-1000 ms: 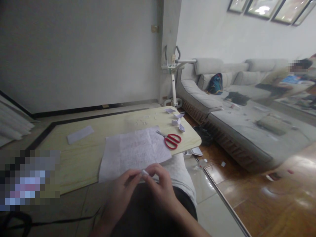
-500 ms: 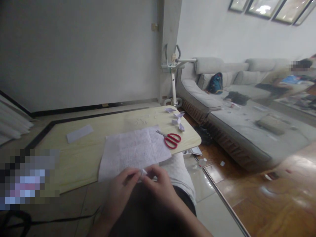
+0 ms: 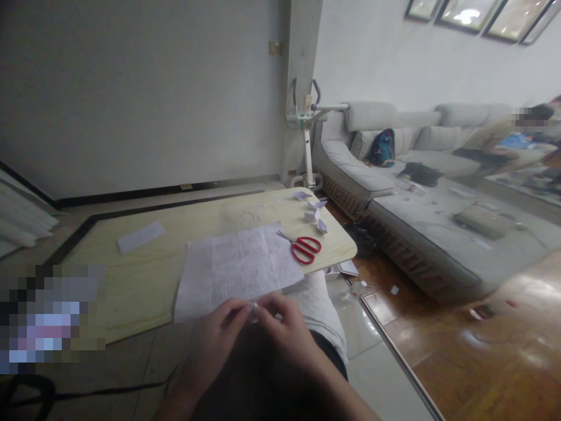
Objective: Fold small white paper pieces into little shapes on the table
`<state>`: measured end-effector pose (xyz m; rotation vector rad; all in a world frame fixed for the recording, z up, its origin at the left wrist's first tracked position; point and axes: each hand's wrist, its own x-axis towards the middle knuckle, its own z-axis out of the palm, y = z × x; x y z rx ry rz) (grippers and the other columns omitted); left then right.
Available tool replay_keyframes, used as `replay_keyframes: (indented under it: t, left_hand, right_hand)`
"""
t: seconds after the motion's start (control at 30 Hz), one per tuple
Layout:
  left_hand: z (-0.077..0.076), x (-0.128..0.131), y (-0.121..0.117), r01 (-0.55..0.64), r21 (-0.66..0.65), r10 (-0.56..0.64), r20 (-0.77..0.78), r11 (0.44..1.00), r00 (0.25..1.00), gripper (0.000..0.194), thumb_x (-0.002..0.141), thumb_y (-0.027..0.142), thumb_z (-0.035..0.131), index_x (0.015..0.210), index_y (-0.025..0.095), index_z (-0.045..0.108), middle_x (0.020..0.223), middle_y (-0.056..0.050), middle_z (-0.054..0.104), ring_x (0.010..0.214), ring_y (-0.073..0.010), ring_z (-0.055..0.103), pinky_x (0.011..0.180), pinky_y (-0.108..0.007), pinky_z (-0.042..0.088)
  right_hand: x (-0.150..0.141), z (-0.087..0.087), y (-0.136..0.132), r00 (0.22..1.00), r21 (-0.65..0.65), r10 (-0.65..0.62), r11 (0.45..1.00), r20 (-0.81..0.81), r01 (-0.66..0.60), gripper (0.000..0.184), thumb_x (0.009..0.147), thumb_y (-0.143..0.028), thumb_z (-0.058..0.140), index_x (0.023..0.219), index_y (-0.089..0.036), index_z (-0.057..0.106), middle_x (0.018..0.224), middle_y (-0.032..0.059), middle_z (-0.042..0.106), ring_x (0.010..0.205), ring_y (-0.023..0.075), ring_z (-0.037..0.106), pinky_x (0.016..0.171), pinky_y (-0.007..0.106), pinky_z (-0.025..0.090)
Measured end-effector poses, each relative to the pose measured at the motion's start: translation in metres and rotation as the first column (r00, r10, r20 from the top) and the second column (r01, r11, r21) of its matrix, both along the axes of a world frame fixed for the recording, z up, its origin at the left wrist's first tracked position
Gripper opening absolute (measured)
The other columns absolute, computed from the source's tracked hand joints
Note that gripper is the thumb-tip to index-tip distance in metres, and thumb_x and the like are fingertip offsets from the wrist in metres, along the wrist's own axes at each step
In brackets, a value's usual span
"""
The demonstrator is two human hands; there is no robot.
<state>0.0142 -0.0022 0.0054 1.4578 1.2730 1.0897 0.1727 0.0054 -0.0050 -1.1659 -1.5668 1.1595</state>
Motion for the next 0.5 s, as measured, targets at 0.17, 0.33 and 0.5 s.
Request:
replay_keyframes:
  t: [0.17, 0.33, 0.5]
  left_hand:
    - [-0.013, 0.002, -0.001, 0.054, -0.022, -0.055, -0.029, 0.998, 0.998, 0.021, 0.086, 0.037, 0.058, 0.098, 0.021, 0.064, 0.086, -0.001, 0.071, 0.080, -0.0167, 0.067, 0.071, -0.025, 0.053]
    - [-0.012, -0.001, -0.001, 0.175, 0.068, -0.157, -0.216, 0.982, 0.964, 0.023, 0.093, 0.032, 0.046, 0.090, 0.021, 0.066, 0.083, -0.001, 0.071, 0.078, -0.0161, 0.066, 0.071, -0.025, 0.050]
    - [-0.015, -0.005, -0.001, 0.215, 0.304, -0.022, -0.533, 0.928, 0.846, 0.024, 0.092, 0.023, 0.045, 0.079, 0.019, 0.065, 0.077, -0.005, 0.069, 0.073, -0.0206, 0.064, 0.067, -0.030, 0.046]
  right_hand:
    - [0.000, -0.001, 0.001, 0.988, -0.022, -0.092, 0.996, -0.126, 0.090, 0.020, 0.085, -0.032, 0.060, 0.075, -0.016, 0.065, 0.071, 0.0017, 0.063, 0.069, 0.0151, 0.057, 0.066, 0.026, 0.044]
    - [0.001, 0.001, 0.002, 0.991, -0.012, -0.032, 0.999, -0.127, 0.031, 0.017, 0.084, -0.032, 0.063, 0.076, -0.017, 0.064, 0.071, 0.0009, 0.062, 0.068, 0.0146, 0.056, 0.062, 0.025, 0.045]
    - [0.001, 0.000, 0.001, 0.997, 0.234, -0.062, 0.971, 0.049, 0.049, 0.011, 0.083, -0.026, 0.065, 0.075, -0.018, 0.068, 0.072, 0.0022, 0.062, 0.068, 0.0148, 0.056, 0.065, 0.027, 0.045]
